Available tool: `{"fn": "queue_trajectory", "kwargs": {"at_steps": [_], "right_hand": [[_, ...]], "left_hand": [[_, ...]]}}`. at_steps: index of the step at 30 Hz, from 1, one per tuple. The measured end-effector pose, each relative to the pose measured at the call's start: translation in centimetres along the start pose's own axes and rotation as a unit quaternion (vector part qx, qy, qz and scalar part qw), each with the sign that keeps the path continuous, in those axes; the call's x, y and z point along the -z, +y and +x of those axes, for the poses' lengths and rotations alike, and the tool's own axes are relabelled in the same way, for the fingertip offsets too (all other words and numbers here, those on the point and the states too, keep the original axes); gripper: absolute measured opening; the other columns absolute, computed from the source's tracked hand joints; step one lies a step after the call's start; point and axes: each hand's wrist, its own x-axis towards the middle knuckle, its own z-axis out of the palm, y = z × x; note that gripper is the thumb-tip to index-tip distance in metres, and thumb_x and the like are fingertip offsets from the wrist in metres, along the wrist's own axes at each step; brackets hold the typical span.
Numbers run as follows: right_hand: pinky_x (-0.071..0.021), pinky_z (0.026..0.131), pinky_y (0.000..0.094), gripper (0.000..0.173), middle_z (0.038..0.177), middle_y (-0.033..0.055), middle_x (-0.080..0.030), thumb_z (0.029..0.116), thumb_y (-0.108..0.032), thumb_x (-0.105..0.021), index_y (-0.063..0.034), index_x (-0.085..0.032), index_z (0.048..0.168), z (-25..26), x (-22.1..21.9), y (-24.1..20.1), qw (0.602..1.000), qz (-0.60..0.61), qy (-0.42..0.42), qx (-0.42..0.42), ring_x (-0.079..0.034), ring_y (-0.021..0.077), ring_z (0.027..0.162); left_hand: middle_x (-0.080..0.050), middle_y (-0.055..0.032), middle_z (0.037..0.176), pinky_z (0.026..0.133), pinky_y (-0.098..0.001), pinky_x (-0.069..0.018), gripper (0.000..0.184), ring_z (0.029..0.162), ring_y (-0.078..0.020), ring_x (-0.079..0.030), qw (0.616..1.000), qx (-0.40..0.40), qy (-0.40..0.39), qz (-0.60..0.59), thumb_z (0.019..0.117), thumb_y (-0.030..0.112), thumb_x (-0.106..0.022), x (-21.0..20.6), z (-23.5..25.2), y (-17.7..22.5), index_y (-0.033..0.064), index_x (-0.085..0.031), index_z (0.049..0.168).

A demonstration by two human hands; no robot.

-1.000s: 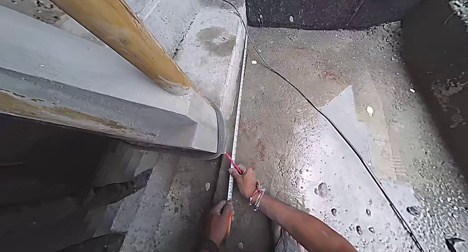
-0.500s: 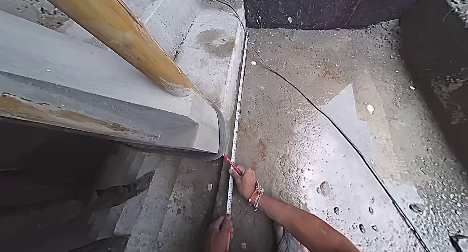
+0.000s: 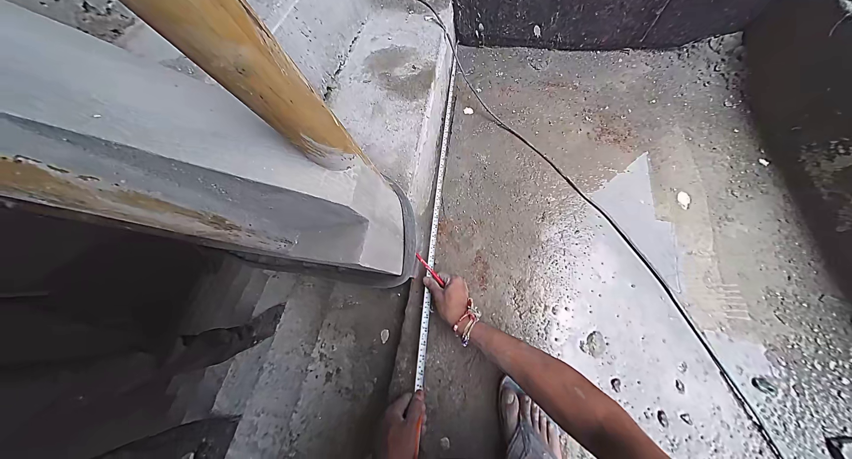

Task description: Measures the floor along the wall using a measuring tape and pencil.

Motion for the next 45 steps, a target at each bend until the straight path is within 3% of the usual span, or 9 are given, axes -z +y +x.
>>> {"fn": "queue_trajectory", "kwargs": {"at_steps": [4,7,10,17,25,33,39,42,45], "right_hand": [[-0.0489,0.074,0.049,0.043,0.078,0.0129,-0.062,0.1048,-0.041,-0.058,-0.0024,-0.064,0.088,0.3,-0.5,0.4,1.0,0.012,0.002,0.007,-0.062,0.0282,0.076],[-0.0485,0.074,0.0489,0.043,0.079,0.0134,-0.062,0.1046,-0.041,-0.059,-0.0014,-0.064,0.089,0.6,-0.4,0.5,1.0,0.017,-0.003,0.008,-0.061,0.0283,0.076],[-0.0478,0.072,0.048,0.043,0.076,0.0116,-0.06,0.1042,-0.042,-0.06,-0.0021,-0.064,0.087,1.1,-0.3,0.7,1.0,0.02,-0.004,0.01,-0.06,0.0269,0.073],[-0.0466,0.069,0.0441,0.038,0.071,0.006,-0.058,0.1043,-0.036,-0.06,-0.0047,-0.064,0.083,1.5,-0.3,1.2,0.999,0.033,0.012,0.025,-0.057,0.0207,0.068],[-0.0403,0.057,0.0363,0.04,0.058,-0.0017,-0.045,0.103,-0.031,-0.061,-0.0096,-0.054,0.07,-1.4,-0.9,4.1,0.985,0.123,0.122,0.012,-0.046,0.013,0.053],[-0.0388,0.056,0.0363,0.039,0.058,-0.0029,-0.042,0.1015,-0.034,-0.06,-0.0115,-0.052,0.071,-4.7,-2.2,5.6,0.992,0.092,0.08,0.031,-0.044,0.0128,0.054],[-0.0445,0.066,0.0423,0.034,0.07,0.005,-0.054,0.104,-0.036,-0.058,-0.0065,-0.062,0.086,-3.9,-2.8,3.5,0.999,0.04,-0.007,0.013,-0.055,0.0204,0.066],[-0.0498,0.074,0.0467,0.034,0.081,0.0113,-0.064,0.1058,-0.036,-0.054,-0.0045,-0.066,0.1,-3.7,-3.6,2.5,0.999,0.014,-0.017,0.023,-0.064,0.0266,0.078],[-0.0515,0.073,0.0474,0.032,0.084,0.0137,-0.065,0.1055,-0.032,-0.052,-0.0027,-0.063,0.105,-4.2,-4.6,2.2,0.998,0.008,-0.002,0.055,-0.067,0.029,0.08]], "left_hand": [[-0.073,-0.0114,0.089,0.08,-0.0432,-0.059,0.041,0.081,-0.0217,-0.071,1.0,-0.01,0.016,0.009,0.1087,0.03,-0.046,0.0,0.5,-0.8,-0.0003,-0.072,0.1],[-0.072,-0.0182,0.094,0.084,-0.0458,-0.0572,0.039,0.085,-0.0263,-0.071,1.0,0.001,0.022,0.01,0.1107,0.024,-0.046,0.3,-0.1,0.9,-0.0062,-0.07,0.105],[-0.072,-0.0192,0.093,0.084,-0.0489,-0.0551,0.036,0.085,-0.0286,-0.07,0.998,-0.013,0.053,0.034,0.1087,0.024,-0.051,0.4,0.7,0.8,-0.0047,-0.072,0.102],[-0.071,-0.0201,0.099,0.091,-0.0496,-0.0523,0.035,0.093,-0.0306,-0.069,0.995,0.006,0.076,0.06,0.109,0.025,-0.052,1.6,0.3,1.4,-0.0035,-0.071,0.107],[-0.072,-0.021,0.105,0.095,-0.0516,-0.0516,0.032,0.1,-0.0328,-0.069,0.992,0.032,0.115,0.042,0.1078,0.025,-0.054,2.1,1.1,1.0,-0.0026,-0.071,0.114],[-0.072,-0.0218,0.104,0.094,-0.0518,-0.0526,0.032,0.098,-0.0334,-0.07,0.989,0.027,0.135,0.048,0.108,0.022,-0.053,2.2,1.1,1.2,-0.0036,-0.068,0.119],[-0.071,-0.0241,0.099,0.091,-0.0517,-0.0534,0.03,0.093,-0.0348,-0.069,0.987,0.012,0.147,0.055,0.1076,0.017,-0.053,1.9,1.1,1.6,-0.0078,-0.067,0.115],[-0.071,-0.0227,0.098,0.09,-0.0515,-0.0534,0.03,0.092,-0.0335,-0.069,0.985,0.005,0.158,0.068,0.1075,0.018,-0.053,1.8,1.4,1.2,-0.0071,-0.068,0.114],[-0.071,-0.023,0.097,0.09,-0.0527,-0.0533,0.03,0.092,-0.0344,-0.069,0.983,0.01,0.161,0.084,0.108,0.019,-0.053,1.7,1.2,1.6,-0.0068,-0.068,0.114]]}}
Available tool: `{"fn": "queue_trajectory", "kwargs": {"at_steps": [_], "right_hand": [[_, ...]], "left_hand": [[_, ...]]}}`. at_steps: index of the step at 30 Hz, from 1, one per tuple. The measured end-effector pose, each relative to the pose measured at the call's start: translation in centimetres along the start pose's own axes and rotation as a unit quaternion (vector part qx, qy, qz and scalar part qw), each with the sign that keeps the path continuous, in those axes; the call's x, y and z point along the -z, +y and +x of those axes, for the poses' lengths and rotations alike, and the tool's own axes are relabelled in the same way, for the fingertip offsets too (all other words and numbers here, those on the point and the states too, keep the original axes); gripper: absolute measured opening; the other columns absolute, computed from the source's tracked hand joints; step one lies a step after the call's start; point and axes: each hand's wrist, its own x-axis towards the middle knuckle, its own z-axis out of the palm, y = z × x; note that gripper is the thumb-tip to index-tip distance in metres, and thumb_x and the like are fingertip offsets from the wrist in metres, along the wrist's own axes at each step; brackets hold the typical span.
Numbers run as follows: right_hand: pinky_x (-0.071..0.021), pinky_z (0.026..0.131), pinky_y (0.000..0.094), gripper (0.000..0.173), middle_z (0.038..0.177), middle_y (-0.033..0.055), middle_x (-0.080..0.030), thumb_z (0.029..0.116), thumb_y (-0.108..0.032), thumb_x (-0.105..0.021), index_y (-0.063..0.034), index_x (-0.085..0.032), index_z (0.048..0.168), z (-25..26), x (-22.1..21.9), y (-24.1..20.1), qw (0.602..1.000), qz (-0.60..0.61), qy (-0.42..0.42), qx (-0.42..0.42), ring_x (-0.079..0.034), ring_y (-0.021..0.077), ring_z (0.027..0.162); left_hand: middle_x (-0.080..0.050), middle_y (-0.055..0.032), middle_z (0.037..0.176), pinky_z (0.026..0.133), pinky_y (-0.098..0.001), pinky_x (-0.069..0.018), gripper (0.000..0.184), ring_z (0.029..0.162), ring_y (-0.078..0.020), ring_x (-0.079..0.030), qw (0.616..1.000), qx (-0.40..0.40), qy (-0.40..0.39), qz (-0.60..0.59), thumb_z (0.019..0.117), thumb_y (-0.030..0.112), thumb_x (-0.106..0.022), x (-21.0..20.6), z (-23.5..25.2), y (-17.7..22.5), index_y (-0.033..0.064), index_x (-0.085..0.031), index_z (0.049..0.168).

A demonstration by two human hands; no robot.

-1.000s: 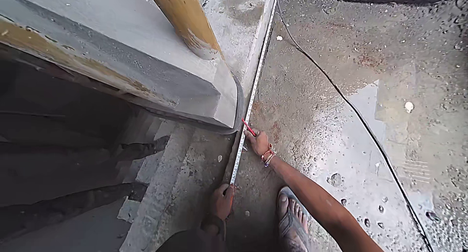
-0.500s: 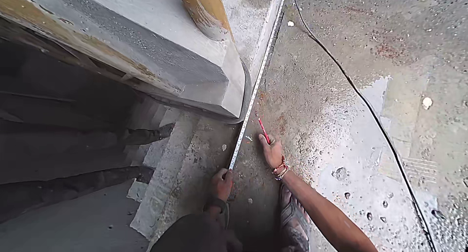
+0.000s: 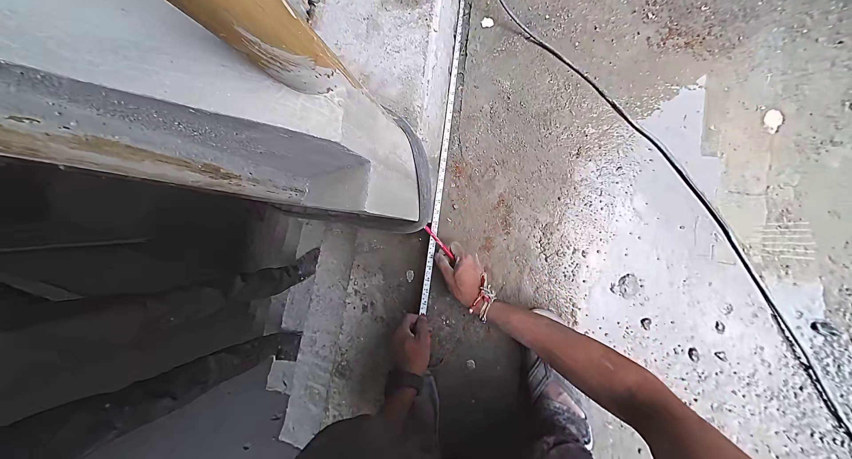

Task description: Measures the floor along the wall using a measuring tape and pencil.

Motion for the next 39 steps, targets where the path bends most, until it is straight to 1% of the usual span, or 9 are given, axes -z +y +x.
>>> {"fn": "queue_trajectory", "kwargs": {"at_steps": [4,8,12,16,18,22,29,31,39], "right_hand": [[-0.0536,0.081,0.048,0.033,0.097,0.0166,-0.069,0.1061,-0.031,-0.052,-0.0012,-0.064,0.113,-0.3,-0.3,-0.4,1.0,0.01,-0.003,0.001,-0.069,0.03,0.09],[-0.0507,0.069,0.0419,0.028,0.08,0.0091,-0.06,0.1055,-0.031,-0.054,-0.0034,-0.058,0.106,-0.1,-0.6,0.0,0.996,0.077,0.044,-0.014,-0.062,0.0233,0.073],[-0.05,0.067,0.0397,0.025,0.078,0.0081,-0.056,0.1058,-0.027,-0.052,-0.0018,-0.054,0.106,0.1,-1.5,0.0,0.993,0.103,0.051,-0.009,-0.059,0.0214,0.07],[-0.0562,0.081,0.0474,0.038,0.096,0.0166,-0.068,0.1082,-0.028,-0.05,-0.0011,-0.048,0.135,0.1,-1.7,-0.8,0.996,0.086,-0.001,-0.025,-0.07,0.0309,0.088],[-0.0558,0.084,0.0489,0.048,0.099,0.0171,-0.07,0.1078,-0.029,-0.05,-0.0028,-0.042,0.148,0.3,-1.8,-0.8,0.996,0.085,-0.015,-0.014,-0.071,0.0321,0.089],[-0.0545,0.091,0.0496,0.059,0.11,0.02,-0.072,0.1074,-0.028,-0.05,-0.0048,-0.033,0.159,0.1,-1.7,-0.6,0.996,0.075,-0.037,0.002,-0.071,0.0336,0.097],[-0.0524,0.086,0.048,0.059,0.099,0.0188,-0.07,0.1068,-0.028,-0.052,-0.0035,-0.036,0.158,1.0,-1.4,0.3,0.993,0.1,-0.058,0.017,-0.066,0.0315,0.085],[-0.0523,0.091,0.0489,0.059,0.108,0.0207,-0.071,0.1066,-0.029,-0.053,-0.0041,-0.038,0.158,1.2,-1.2,0.4,0.993,0.103,-0.064,0.012,-0.068,0.0326,0.092],[-0.0511,0.093,0.049,0.055,0.113,0.0207,-0.07,0.105,-0.03,-0.057,-0.0049,-0.046,0.152,1.9,-1.1,0.6,0.99,0.125,-0.066,0.004,-0.068,0.0321,0.097]], "left_hand": [[-0.071,-0.0241,0.097,0.09,-0.0535,-0.0532,0.03,0.093,-0.0362,-0.07,1.0,0.0,0.014,0.022,0.1078,0.017,-0.053,0.4,-0.6,0.9,-0.0076,-0.068,0.115],[-0.072,-0.0231,0.097,0.09,-0.0525,-0.0545,0.029,0.092,-0.035,-0.071,1.0,0.008,0.013,0.021,0.1081,0.017,-0.053,0.5,-0.5,1.0,-0.0077,-0.067,0.114],[-0.072,-0.0236,0.098,0.091,-0.0528,-0.0548,0.029,0.094,-0.0354,-0.072,1.0,0.014,0.015,0.02,0.1078,0.017,-0.053,0.3,-0.2,0.8,-0.0074,-0.067,0.114],[-0.072,-0.0244,0.099,0.091,-0.0531,-0.0547,0.03,0.094,-0.0359,-0.071,0.999,0.013,0.018,0.025,0.1078,0.017,-0.053,0.1,-0.1,0.6,-0.0081,-0.066,0.116],[-0.072,-0.0243,0.1,0.091,-0.0533,-0.0551,0.03,0.094,-0.0359,-0.071,0.999,0.015,0.021,0.02,0.1078,0.018,-0.053,-0.1,0.1,0.4,-0.0079,-0.065,0.118],[-0.07,-0.0238,0.097,0.086,-0.0542,-0.0551,0.029,0.089,-0.036,-0.07,0.999,0.007,0.032,0.023,0.1074,0.017,-0.052,-0.5,0.3,0.0,-0.0076,-0.064,0.118],[-0.068,-0.0258,0.1,0.088,-0.055,-0.0537,0.031,0.092,-0.0375,-0.068,0.999,0.019,0.026,0.012,0.1085,0.017,-0.05,-0.6,0.1,0.5,-0.008,-0.061,0.124],[-0.068,-0.0259,0.101,0.088,-0.055,-0.0536,0.032,0.093,-0.0378,-0.068,0.999,0.027,0.024,0.008,0.1088,0.017,-0.05,-0.6,0.0,0.7,-0.0078,-0.06,0.126],[-0.068,-0.0275,0.107,0.091,-0.0547,-0.0529,0.033,0.097,-0.0382,-0.067,0.999,0.026,0.022,-0.017,0.1087,0.017,-0.05,-0.5,0.0,0.7,-0.0083,-0.059,0.128]]}}
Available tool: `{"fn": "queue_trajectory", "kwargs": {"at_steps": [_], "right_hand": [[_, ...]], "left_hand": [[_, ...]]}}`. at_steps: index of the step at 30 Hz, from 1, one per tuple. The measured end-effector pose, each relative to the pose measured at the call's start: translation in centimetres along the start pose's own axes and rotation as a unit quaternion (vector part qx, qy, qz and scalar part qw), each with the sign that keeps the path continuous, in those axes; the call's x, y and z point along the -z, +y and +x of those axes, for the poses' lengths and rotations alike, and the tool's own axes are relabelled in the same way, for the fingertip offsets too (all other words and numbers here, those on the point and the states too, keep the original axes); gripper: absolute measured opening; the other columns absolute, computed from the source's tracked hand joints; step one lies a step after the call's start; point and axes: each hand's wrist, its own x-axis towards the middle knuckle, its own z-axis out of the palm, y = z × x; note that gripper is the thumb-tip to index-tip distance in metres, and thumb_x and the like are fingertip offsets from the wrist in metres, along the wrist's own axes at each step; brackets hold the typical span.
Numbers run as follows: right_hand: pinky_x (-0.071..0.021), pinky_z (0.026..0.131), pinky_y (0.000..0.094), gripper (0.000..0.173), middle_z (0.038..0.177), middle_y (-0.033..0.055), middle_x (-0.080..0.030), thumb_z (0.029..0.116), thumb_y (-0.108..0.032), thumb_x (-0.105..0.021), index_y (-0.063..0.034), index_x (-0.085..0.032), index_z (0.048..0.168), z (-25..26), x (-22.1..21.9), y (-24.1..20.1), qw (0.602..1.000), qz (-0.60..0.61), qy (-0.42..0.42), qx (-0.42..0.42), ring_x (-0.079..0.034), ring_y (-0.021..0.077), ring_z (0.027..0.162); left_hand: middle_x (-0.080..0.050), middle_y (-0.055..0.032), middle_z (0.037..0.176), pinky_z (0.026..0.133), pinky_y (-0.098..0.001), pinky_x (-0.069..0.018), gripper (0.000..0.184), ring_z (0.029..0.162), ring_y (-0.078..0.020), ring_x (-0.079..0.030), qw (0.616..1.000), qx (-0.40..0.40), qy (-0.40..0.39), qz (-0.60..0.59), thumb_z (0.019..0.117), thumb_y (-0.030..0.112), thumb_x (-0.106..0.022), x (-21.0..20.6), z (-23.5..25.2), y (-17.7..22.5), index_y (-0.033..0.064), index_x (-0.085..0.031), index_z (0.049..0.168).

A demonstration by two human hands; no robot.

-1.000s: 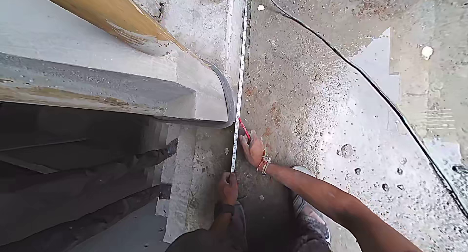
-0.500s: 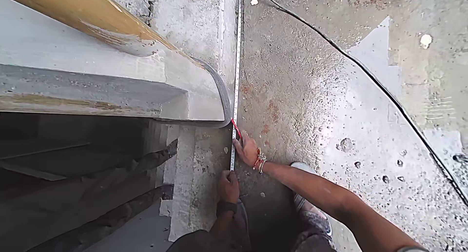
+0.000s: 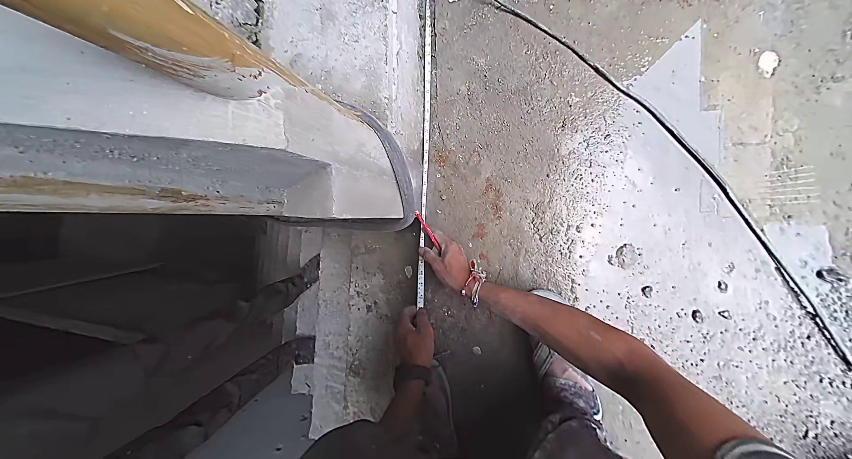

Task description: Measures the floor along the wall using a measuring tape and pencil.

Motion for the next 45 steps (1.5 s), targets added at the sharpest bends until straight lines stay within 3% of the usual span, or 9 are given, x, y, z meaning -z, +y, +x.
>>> {"fn": "queue_trajectory", "kwargs": {"at_steps": [3,11,22,25,35,38,41,43,45], "right_hand": [[-0.0506,0.092,0.0484,0.054,0.112,0.0198,-0.069,0.1049,-0.031,-0.057,-0.0053,-0.047,0.152,0.1,0.2,0.0,1.0,0.01,-0.005,0.0,-0.066,0.0305,0.095],[-0.0451,0.107,0.045,0.054,0.137,0.0216,-0.062,0.1057,-0.024,-0.058,-0.002,-0.045,0.153,-0.2,1.1,-0.2,0.997,0.065,-0.038,0.001,-0.062,0.0292,0.121],[-0.0454,0.107,0.0471,0.062,0.144,0.0208,-0.059,0.1058,-0.025,-0.056,-0.0073,-0.033,0.161,-0.9,0.1,0.0,0.996,0.075,-0.047,0.011,-0.063,0.0309,0.12],[-0.0481,0.098,0.0476,0.063,0.13,0.0219,-0.064,0.1058,-0.025,-0.057,-0.0092,-0.032,0.161,-1.0,0.2,-0.1,0.996,0.07,-0.051,0.005,-0.065,0.0312,0.104],[-0.0471,0.103,0.048,0.064,0.139,0.0216,-0.06,0.1061,-0.024,-0.056,-0.0099,-0.029,0.163,-1.1,0.4,0.0,0.995,0.071,-0.067,0.005,-0.064,0.0317,0.112],[-0.0482,0.098,0.0476,0.065,0.13,0.0217,-0.064,0.1058,-0.025,-0.057,-0.011,-0.029,0.163,-1.0,0.4,0.1,0.995,0.073,-0.067,0.005,-0.065,0.0307,0.103],[-0.0474,0.101,0.0473,0.065,0.137,0.0208,-0.062,0.1052,-0.025,-0.057,-0.0116,-0.03,0.163,-0.8,0.1,0.6,0.995,0.081,-0.061,0.013,-0.064,0.03,0.109],[-0.0437,0.11,0.0464,0.065,0.151,0.0178,-0.054,0.1055,-0.025,-0.057,-0.0118,-0.03,0.163,-0.7,0.2,0.7,0.994,0.082,-0.065,0.013,-0.061,0.0291,0.127],[-0.0452,0.107,0.0466,0.065,0.149,0.019,-0.055,0.1051,-0.024,-0.057,-0.0107,-0.03,0.163,-0.7,0.1,0.6,0.994,0.088,-0.061,0.016,-0.062,0.0296,0.122]], "left_hand": [[-0.067,-0.0282,0.105,0.089,-0.0543,-0.0532,0.031,0.094,-0.0377,-0.067,1.0,-0.007,0.009,-0.024,0.1079,0.014,-0.051,-0.2,0.1,-0.3,-0.0091,-0.06,0.126],[-0.067,-0.0268,0.101,0.085,-0.0523,-0.0538,0.029,0.09,-0.0354,-0.067,0.999,-0.02,0.027,-0.037,0.1074,0.013,-0.052,-0.6,0.1,-0.4,-0.0099,-0.061,0.124],[-0.068,-0.0249,0.099,0.081,-0.0494,-0.0548,0.028,0.085,-0.0315,-0.067,0.999,-0.013,0.03,-0.039,0.107,0.013,-0.053,-0.7,0.2,-0.6,-0.0093,-0.061,0.123],[-0.068,-0.0248,0.099,0.081,-0.0493,-0.0551,0.028,0.084,-0.0315,-0.067,0.999,-0.01,0.031,-0.042,0.107,0.012,-0.053,-0.8,0.3,-0.7,-0.0088,-0.061,0.123],[-0.068,-0.0255,0.1,0.078,-0.0501,-0.0557,0.028,0.084,-0.0327,-0.068,0.999,-0.002,0.024,-0.046,0.1073,0.012,-0.052,-0.7,0.3,-0.5,-0.0089,-0.06,0.125],[-0.068,-0.0256,0.1,0.079,-0.0499,-0.0562,0.029,0.085,-0.0328,-0.068,0.998,-0.001,0.023,-0.053,0.1074,0.012,-0.052,-0.7,0.3,-0.5,-0.0089,-0.059,0.125],[-0.067,-0.0242,0.098,0.082,-0.0486,-0.0548,0.027,0.086,-0.031,-0.067,0.998,-0.004,0.028,-0.058,0.1068,0.012,-0.053,-0.7,0.2,-0.3,-0.0094,-0.061,0.122],[-0.068,-0.0243,0.099,0.084,-0.0492,-0.0544,0.027,0.087,-0.0314,-0.067,0.998,-0.003,0.029,-0.056,0.1062,0.011,-0.054,-0.6,0.2,-0.4,-0.0094,-0.061,0.122],[-0.068,-0.0246,0.099,0.084,-0.0501,-0.0547,0.027,0.087,-0.0326,-0.068,0.998,-0.002,0.028,-0.057,0.1062,0.012,-0.054,-0.6,0.3,-0.4,-0.0089,-0.061,0.122]]}}
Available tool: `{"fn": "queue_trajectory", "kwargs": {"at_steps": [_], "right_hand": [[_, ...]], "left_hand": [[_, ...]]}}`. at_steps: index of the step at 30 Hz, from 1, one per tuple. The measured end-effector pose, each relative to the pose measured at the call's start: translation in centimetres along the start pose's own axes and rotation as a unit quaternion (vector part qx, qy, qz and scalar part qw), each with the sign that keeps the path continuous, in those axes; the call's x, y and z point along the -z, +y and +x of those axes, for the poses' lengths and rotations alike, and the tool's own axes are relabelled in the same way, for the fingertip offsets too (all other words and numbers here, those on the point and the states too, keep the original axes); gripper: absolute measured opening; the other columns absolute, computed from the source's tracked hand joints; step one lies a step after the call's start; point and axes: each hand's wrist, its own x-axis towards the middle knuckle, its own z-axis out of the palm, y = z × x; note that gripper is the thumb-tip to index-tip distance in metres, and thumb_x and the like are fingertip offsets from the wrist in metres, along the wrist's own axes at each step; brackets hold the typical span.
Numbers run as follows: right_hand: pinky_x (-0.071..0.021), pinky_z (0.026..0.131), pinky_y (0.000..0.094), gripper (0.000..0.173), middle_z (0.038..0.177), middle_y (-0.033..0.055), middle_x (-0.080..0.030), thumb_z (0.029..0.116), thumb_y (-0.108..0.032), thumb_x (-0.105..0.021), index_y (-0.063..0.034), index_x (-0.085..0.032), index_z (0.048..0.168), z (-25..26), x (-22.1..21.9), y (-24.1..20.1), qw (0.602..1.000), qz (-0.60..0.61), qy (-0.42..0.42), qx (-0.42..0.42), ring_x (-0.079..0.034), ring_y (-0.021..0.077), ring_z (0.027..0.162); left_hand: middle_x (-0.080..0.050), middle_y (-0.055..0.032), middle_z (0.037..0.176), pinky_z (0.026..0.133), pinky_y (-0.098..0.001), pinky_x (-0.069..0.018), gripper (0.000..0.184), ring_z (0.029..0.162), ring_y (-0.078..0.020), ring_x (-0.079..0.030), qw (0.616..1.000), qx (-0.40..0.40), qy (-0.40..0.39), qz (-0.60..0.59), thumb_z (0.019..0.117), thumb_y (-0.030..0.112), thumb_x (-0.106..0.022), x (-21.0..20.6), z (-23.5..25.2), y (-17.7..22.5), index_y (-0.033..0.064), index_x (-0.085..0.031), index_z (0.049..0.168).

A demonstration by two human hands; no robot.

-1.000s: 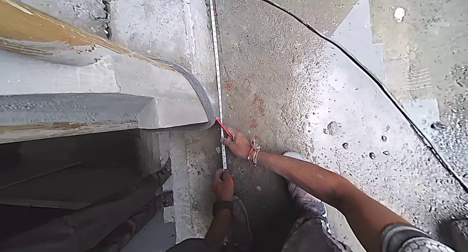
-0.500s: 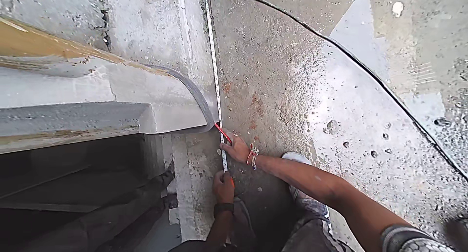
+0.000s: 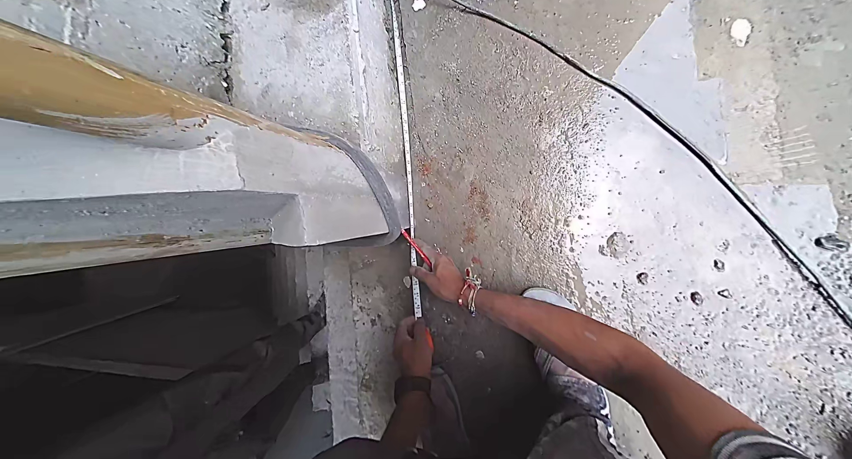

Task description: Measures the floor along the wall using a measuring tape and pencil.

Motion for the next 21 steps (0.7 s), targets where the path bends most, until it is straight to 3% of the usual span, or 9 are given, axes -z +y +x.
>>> {"fn": "queue_trajectory", "kwargs": {"at_steps": [8,12,16,21], "right_hand": [[-0.0487,0.097,0.048,0.066,0.13,0.0208,-0.064,0.1055,-0.027,-0.057,-0.013,-0.029,0.163,-0.05,0.3,-0.24,1.0,-0.016,-0.011,-0.018,-0.065,0.0298,0.101],[-0.0487,0.101,0.0485,0.065,0.137,0.0197,-0.062,0.1053,-0.027,-0.058,-0.0139,-0.031,0.163,0.04,0.35,-0.22,1.0,-0.016,-0.006,-0.016,-0.066,0.0303,0.109],[-0.0504,0.092,0.0485,0.065,0.12,0.0203,-0.067,0.1051,-0.028,-0.058,-0.0156,-0.031,0.163,0.02,0.18,-0.17,1.0,-0.016,-0.002,-0.024,-0.064,0.0298,0.094],[-0.0506,0.093,0.0474,0.065,0.127,0.0199,-0.065,0.1048,-0.027,-0.058,-0.0141,-0.03,0.163,0.06,0.16,-0.16,1.0,-0.013,0.001,-0.022,-0.065,0.0286,0.097]], "left_hand": [[-0.068,-0.0241,0.097,0.081,-0.0495,-0.0547,0.026,0.085,-0.0321,-0.067,1.0,-0.005,-0.004,-0.009,0.1058,0.011,-0.054,-0.05,0.15,-0.14,-0.0089,-0.062,0.121],[-0.068,-0.0254,0.099,0.083,-0.0512,-0.0555,0.027,0.087,-0.0338,-0.068,1.0,-0.007,-0.009,-0.012,0.1054,0.011,-0.054,-0.02,0.29,-0.29,-0.0094,-0.062,0.121],[-0.068,-0.0246,0.1,0.081,-0.05,-0.0562,0.028,0.086,-0.0325,-0.068,1.0,-0.001,-0.016,-0.014,0.1058,0.012,-0.054,0.16,0.19,-0.31,-0.009,-0.061,0.123],[-0.069,-0.0258,0.102,0.083,-0.0506,-0.0556,0.029,0.088,-0.0337,-0.068,1.0,0.005,-0.021,-0.012,0.1064,0.012,-0.054,0.25,0.26,-0.2,-0.009,-0.06,0.125]]}}
